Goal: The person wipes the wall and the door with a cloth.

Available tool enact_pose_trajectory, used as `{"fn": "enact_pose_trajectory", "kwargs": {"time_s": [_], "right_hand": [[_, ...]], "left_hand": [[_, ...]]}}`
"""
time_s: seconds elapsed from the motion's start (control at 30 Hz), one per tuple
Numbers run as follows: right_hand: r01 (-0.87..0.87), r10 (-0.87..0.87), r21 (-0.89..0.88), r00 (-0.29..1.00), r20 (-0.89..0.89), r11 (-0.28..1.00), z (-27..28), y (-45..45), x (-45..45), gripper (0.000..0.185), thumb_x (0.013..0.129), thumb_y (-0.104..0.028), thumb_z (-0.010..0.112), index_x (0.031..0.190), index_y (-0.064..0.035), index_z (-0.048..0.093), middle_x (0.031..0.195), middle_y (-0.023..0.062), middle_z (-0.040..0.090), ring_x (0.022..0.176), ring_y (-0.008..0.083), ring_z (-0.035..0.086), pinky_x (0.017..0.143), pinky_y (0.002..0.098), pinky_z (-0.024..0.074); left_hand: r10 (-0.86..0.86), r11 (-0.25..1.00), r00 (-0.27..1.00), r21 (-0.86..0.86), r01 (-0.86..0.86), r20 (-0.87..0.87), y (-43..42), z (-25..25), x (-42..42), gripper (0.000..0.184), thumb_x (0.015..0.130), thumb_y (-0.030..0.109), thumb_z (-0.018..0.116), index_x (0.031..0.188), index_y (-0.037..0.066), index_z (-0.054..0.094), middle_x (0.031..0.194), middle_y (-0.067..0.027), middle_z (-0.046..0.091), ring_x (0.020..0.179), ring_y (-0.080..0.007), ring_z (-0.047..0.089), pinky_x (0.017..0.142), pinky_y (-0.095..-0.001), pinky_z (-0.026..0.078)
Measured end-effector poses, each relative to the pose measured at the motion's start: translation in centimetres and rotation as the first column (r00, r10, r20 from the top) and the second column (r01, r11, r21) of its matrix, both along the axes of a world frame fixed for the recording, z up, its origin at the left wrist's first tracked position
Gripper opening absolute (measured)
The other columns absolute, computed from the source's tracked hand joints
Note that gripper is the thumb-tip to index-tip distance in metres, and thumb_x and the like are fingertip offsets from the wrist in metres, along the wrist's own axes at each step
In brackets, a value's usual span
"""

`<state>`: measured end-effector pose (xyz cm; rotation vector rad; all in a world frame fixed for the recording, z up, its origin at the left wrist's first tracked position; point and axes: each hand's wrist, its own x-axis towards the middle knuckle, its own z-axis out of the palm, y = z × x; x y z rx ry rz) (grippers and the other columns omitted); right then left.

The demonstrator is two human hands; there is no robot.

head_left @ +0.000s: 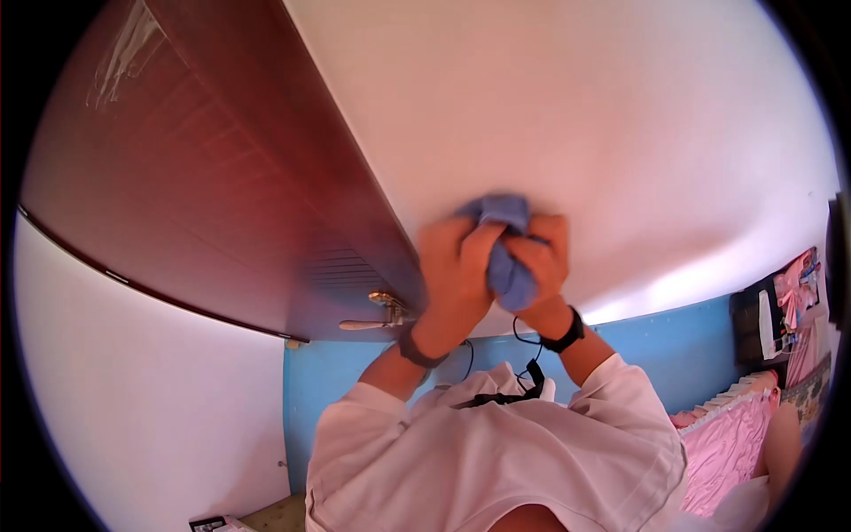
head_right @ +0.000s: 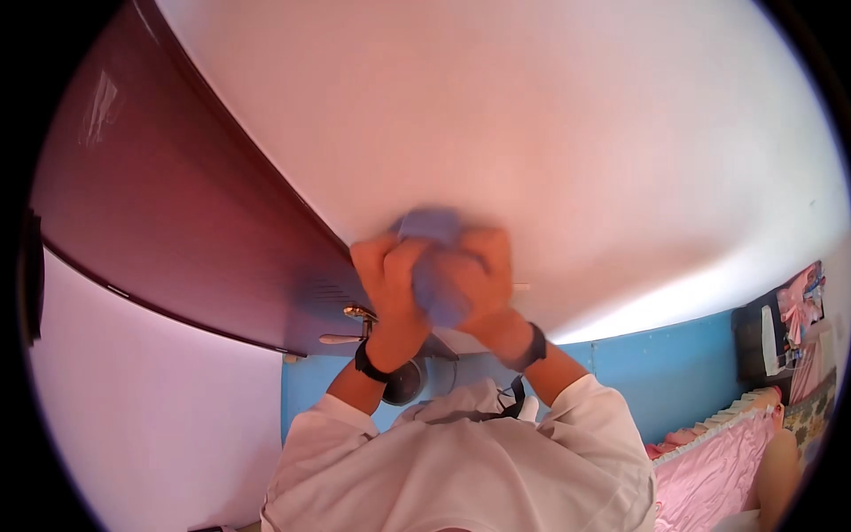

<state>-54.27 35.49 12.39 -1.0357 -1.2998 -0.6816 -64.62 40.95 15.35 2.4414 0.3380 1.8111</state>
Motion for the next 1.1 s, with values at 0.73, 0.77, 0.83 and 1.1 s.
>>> {"fn": "enact_pose_trajectory", "kwargs": {"time_s": [0.73, 0.77, 0.83, 1.1], "right_hand": [[0.040, -0.040, -0.057, 0.999, 0.001, 0.998, -3.9, -2.0, 2.0, 0.022, 0.071, -0.003, 0.070, 0.090, -0.0027, 0.058, 0.092, 0.0132, 0.056, 0.081, 0.0274, 0.053, 0.070, 0.0339, 0.0443], [0.056, -0.056, -0.024, 0.998, 0.018, 0.998, -3.2, -1.9, 2.5, 0.026, 0.066, -0.005, 0.071, 0.090, -0.0040, 0.060, 0.091, 0.0124, 0.055, 0.079, 0.0274, 0.052, 0.067, 0.0339, 0.0430], [0.093, -0.095, 0.034, 0.994, 0.047, 0.995, -2.1, -2.2, 3.8, 0.035, 0.057, -0.009, 0.074, 0.090, -0.0066, 0.063, 0.089, 0.0109, 0.051, 0.075, 0.0274, 0.049, 0.061, 0.0340, 0.0406], [0.250, -0.243, 0.102, 0.967, -0.080, 0.963, -2.1, -5.2, 7.7, 0.022, 0.074, -0.006, 0.071, 0.091, -0.0005, 0.058, 0.094, 0.0140, 0.053, 0.081, 0.0279, 0.053, 0.067, 0.0348, 0.0441]], "left_hand": [[0.012, 1.000, 0.993, -0.015, -0.014, -0.116, -1.8, -3.9, 1.5, 0.043, 0.070, 0.004, 0.064, 0.113, 0.010, 0.060, 0.098, -0.0109, 0.054, 0.084, -0.0310, 0.053, 0.070, -0.0394, 0.044], [0.038, 0.999, 0.995, 0.008, -0.037, -0.095, -1.8, -3.4, 2.0, 0.044, 0.070, 0.004, 0.064, 0.113, 0.010, 0.060, 0.098, -0.0113, 0.054, 0.084, -0.0311, 0.053, 0.070, -0.0392, 0.044], [-0.016, 1.000, 0.994, 0.018, 0.018, -0.106, -2.2, -1.9, 3.1, 0.044, 0.069, 0.004, 0.064, 0.112, 0.011, 0.060, 0.098, -0.0104, 0.053, 0.084, -0.0294, 0.053, 0.070, -0.0385, 0.043], [-0.137, 0.979, 0.983, 0.136, 0.153, -0.122, -4.4, -1.2, 9.0, 0.041, 0.064, 0.010, 0.064, 0.105, 0.011, 0.060, 0.094, -0.0079, 0.049, 0.081, -0.0258, 0.049, 0.069, -0.0353, 0.043]]}}
